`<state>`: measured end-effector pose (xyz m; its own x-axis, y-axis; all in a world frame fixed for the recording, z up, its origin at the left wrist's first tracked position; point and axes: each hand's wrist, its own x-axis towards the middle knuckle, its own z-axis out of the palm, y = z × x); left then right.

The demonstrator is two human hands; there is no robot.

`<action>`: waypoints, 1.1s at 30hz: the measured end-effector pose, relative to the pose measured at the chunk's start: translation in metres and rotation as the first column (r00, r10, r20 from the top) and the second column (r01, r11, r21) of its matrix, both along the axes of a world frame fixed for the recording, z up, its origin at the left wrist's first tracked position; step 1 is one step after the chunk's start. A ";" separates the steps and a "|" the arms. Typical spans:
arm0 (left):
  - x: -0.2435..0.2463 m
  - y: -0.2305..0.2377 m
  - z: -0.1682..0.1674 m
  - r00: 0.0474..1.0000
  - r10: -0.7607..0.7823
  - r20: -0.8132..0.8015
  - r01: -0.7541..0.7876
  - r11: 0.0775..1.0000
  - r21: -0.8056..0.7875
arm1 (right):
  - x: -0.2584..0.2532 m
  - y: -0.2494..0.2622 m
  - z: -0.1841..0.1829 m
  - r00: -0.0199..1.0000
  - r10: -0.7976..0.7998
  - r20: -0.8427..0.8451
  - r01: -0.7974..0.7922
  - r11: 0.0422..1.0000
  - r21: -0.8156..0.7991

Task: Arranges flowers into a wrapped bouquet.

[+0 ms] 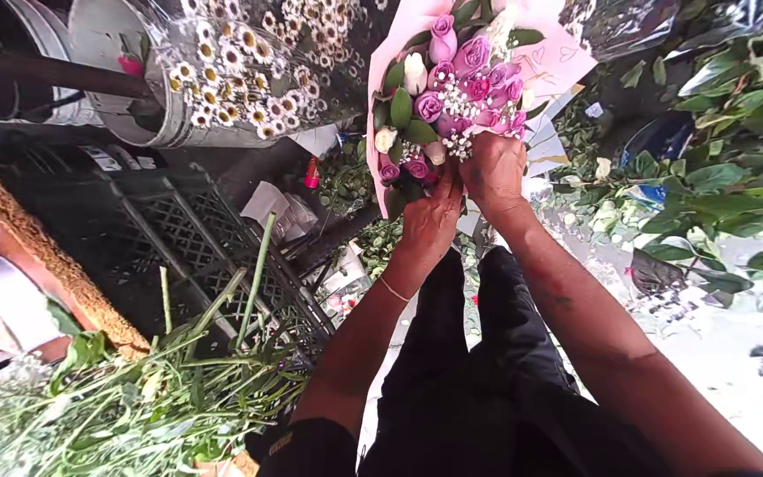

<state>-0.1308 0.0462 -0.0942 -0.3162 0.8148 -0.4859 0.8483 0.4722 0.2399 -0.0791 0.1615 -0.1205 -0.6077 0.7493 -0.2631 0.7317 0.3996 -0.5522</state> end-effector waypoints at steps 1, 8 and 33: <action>0.001 -0.002 -0.002 1.000 0.001 -0.007 0.000 1.000 0.026 | 0.006 0.000 -0.005 0.999 -0.033 -0.013 0.033 0.999 0.026; -0.009 -0.001 -0.004 0.995 0.031 0.098 -0.046 0.987 0.154 | 0.005 0.003 -0.018 0.956 -0.250 -0.150 0.236 0.966 -0.104; -0.023 -0.004 0.006 0.976 0.217 -0.015 -0.212 0.963 0.164 | -0.044 -0.009 -0.023 0.970 0.045 0.239 -0.085 0.984 0.157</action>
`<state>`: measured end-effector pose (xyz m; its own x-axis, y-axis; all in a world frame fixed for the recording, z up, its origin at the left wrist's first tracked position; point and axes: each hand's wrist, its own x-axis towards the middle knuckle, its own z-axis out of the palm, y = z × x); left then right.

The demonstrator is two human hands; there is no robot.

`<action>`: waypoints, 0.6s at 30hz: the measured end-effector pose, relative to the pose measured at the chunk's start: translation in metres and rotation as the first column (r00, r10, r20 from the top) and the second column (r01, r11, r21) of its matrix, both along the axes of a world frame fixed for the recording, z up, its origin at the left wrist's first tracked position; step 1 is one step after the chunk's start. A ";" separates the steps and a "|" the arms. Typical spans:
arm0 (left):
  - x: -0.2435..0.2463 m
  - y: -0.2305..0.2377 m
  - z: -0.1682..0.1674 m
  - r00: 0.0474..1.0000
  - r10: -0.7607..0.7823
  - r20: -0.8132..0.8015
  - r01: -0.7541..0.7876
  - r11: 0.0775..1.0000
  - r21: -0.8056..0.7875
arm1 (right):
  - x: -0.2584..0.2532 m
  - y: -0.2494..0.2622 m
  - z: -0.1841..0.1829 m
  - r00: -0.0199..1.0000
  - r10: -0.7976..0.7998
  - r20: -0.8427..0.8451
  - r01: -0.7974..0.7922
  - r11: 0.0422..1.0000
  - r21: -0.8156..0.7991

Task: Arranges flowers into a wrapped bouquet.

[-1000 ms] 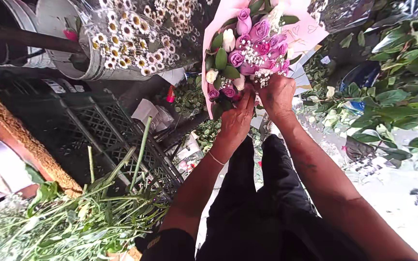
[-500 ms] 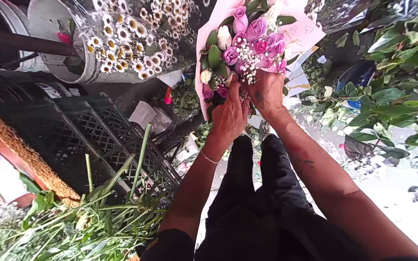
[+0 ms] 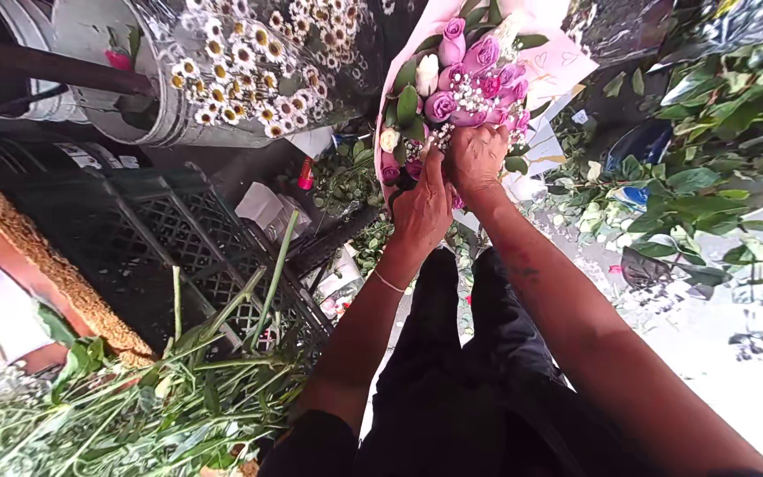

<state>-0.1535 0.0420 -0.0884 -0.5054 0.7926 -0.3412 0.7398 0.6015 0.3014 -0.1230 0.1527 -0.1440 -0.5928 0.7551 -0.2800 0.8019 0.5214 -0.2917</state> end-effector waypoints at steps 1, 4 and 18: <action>0.001 0.001 0.001 1.000 0.005 0.006 -0.005 1.000 -0.010 | 0.001 0.000 -0.001 1.000 -0.012 -0.013 0.012 1.000 -0.008; 0.002 0.003 0.001 1.000 0.007 0.001 -0.007 1.000 -0.020 | 0.008 0.000 0.005 0.982 -0.124 -0.141 0.108 0.988 -0.114; 0.009 0.008 0.003 1.000 0.009 -0.002 -0.009 0.999 -0.054 | -0.009 0.009 0.011 0.983 0.008 0.181 0.016 0.991 -0.134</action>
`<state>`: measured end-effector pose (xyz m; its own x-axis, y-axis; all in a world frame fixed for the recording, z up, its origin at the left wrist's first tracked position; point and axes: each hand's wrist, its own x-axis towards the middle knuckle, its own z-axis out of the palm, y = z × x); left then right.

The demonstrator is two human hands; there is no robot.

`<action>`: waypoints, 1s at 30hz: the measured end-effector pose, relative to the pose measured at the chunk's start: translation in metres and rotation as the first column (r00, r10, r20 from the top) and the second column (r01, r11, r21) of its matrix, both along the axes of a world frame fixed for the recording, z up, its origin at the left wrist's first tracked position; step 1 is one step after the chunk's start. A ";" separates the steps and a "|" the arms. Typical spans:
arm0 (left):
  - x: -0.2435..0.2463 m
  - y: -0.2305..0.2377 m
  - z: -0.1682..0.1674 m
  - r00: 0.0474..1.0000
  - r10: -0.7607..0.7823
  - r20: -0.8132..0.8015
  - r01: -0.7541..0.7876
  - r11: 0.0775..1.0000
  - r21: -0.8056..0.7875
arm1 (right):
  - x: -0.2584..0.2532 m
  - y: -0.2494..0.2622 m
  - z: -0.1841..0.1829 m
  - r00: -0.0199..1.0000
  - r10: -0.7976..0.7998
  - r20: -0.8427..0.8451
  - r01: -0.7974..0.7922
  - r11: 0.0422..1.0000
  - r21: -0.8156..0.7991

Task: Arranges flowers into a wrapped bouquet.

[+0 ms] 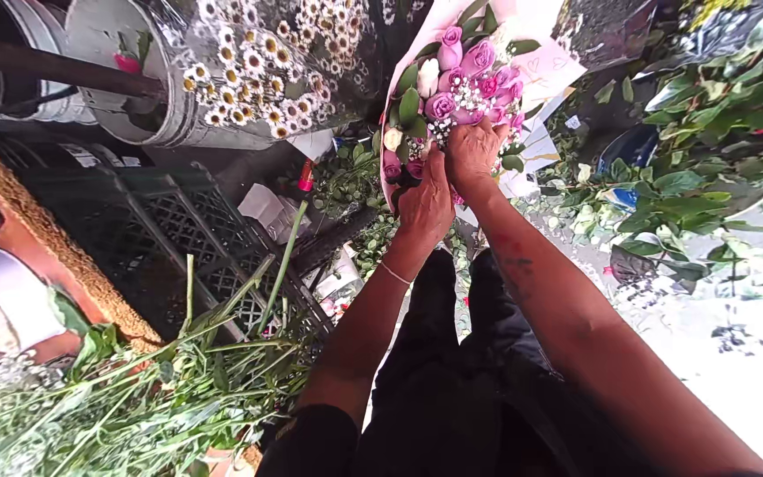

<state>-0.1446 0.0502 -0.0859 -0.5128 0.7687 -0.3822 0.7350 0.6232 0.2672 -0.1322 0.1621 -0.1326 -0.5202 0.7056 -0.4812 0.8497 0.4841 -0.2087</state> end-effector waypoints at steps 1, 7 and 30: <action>0.000 0.001 0.001 1.000 0.003 0.002 -0.003 1.000 0.003 | 0.002 0.002 0.006 1.000 0.026 0.003 -0.026 0.998 -0.061; -0.002 0.002 0.006 0.999 0.011 0.040 -0.010 1.000 -0.020 | 0.028 0.019 0.034 0.976 -0.016 -0.217 -0.064 0.932 -0.357; 0.005 0.010 0.012 0.990 0.022 0.141 -0.022 1.000 0.002 | 0.036 0.024 0.045 0.969 0.008 -0.249 -0.110 0.910 -0.400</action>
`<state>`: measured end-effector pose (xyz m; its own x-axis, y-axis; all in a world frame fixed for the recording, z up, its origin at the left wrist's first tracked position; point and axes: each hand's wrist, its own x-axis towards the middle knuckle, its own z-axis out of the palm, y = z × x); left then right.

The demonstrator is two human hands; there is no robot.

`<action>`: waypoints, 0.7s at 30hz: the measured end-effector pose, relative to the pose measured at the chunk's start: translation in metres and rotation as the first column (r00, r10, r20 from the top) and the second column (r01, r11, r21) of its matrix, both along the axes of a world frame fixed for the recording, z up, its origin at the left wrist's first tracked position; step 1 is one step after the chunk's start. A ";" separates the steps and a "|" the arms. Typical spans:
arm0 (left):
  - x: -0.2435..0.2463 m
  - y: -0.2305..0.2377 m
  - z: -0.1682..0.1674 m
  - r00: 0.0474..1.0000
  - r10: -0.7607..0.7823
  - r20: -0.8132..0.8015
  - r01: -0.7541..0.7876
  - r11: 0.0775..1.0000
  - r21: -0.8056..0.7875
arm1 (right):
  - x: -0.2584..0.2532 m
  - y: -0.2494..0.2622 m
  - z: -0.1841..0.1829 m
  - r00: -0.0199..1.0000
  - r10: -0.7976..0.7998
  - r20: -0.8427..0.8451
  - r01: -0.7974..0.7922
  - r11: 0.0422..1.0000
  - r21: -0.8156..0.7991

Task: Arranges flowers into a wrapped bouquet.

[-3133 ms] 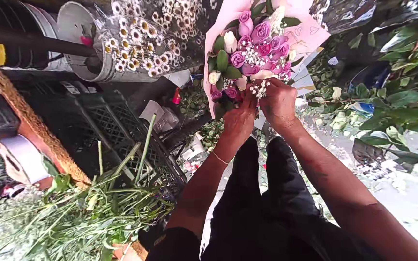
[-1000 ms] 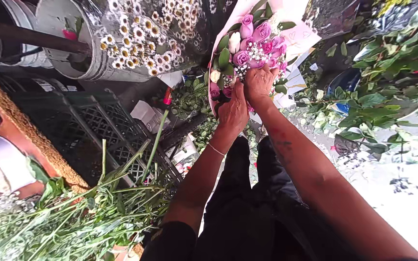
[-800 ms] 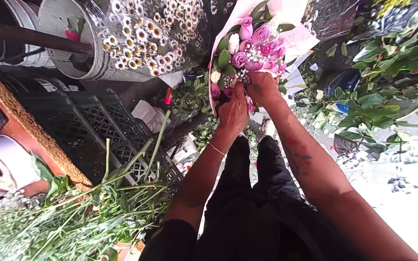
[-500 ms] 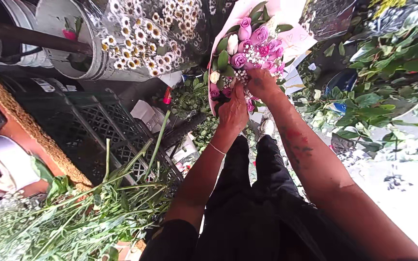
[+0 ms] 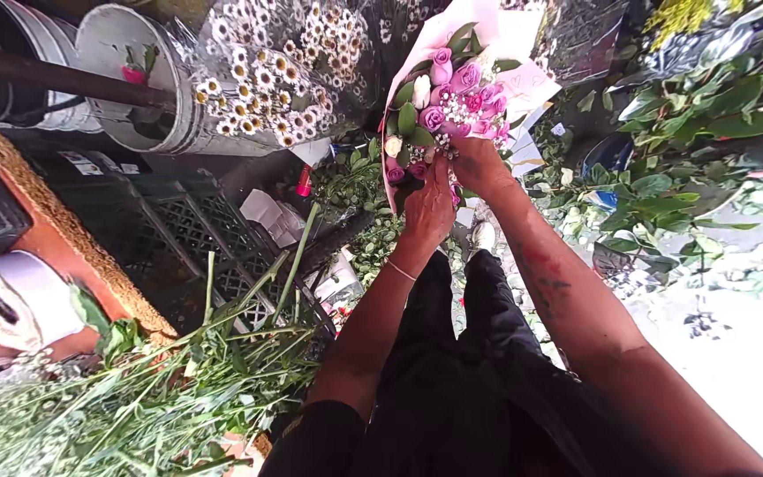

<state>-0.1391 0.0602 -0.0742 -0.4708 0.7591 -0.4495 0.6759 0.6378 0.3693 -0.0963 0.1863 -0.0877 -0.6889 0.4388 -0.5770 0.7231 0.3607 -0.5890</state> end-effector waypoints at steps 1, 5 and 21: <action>0.003 -0.001 0.003 1.000 0.005 -0.002 -0.005 0.998 0.055 | 0.007 0.000 0.006 0.998 -0.056 -0.024 0.056 0.998 0.034; 0.034 -0.016 0.019 0.998 0.048 -0.034 -0.038 0.966 0.255 | 0.046 0.000 0.011 0.959 -0.200 -0.203 0.235 0.958 0.165; 0.011 0.010 0.003 0.958 0.189 -0.216 -0.113 0.940 0.321 | 0.042 -0.011 -0.025 0.798 -0.516 -0.313 0.480 0.857 -0.188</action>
